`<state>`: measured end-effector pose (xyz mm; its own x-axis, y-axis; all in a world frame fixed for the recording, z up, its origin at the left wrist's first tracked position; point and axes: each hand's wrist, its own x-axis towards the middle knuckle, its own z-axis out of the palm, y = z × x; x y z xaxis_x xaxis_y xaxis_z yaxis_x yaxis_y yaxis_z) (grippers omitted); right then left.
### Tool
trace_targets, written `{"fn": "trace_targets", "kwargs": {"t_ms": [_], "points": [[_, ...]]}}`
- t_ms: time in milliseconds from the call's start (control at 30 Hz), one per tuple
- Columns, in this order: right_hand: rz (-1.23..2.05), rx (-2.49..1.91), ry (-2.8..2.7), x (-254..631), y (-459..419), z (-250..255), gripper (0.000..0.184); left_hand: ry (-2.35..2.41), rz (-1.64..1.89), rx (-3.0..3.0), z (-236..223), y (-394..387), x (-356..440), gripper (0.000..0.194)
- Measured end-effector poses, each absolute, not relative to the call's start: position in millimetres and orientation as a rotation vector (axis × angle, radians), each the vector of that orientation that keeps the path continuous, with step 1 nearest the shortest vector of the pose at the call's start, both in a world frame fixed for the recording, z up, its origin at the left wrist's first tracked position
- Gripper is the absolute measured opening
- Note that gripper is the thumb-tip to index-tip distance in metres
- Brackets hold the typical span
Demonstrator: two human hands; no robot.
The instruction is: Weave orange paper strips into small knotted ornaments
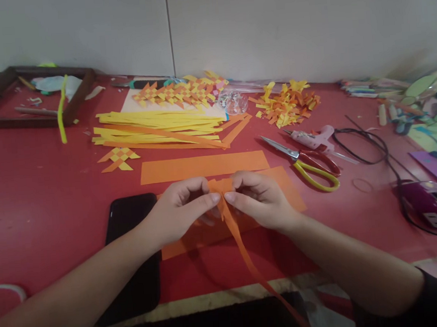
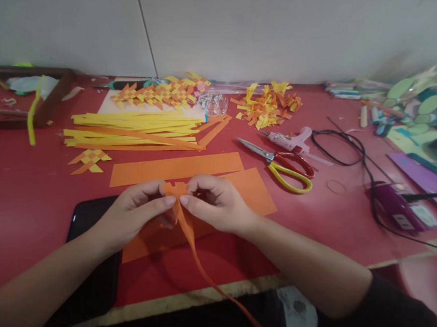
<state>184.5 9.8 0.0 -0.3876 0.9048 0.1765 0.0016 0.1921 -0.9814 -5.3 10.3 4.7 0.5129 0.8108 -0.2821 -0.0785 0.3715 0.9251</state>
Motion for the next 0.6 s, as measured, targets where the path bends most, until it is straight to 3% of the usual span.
{"fn": "trace_targets", "kwargs": {"t_ms": [600], "points": [[1.548, -0.945, -1.579, 188.0, 11.2, 1.6, 0.036, 0.857, 0.669, 1.181, 9.7, 9.1, -5.2, 0.027]]}}
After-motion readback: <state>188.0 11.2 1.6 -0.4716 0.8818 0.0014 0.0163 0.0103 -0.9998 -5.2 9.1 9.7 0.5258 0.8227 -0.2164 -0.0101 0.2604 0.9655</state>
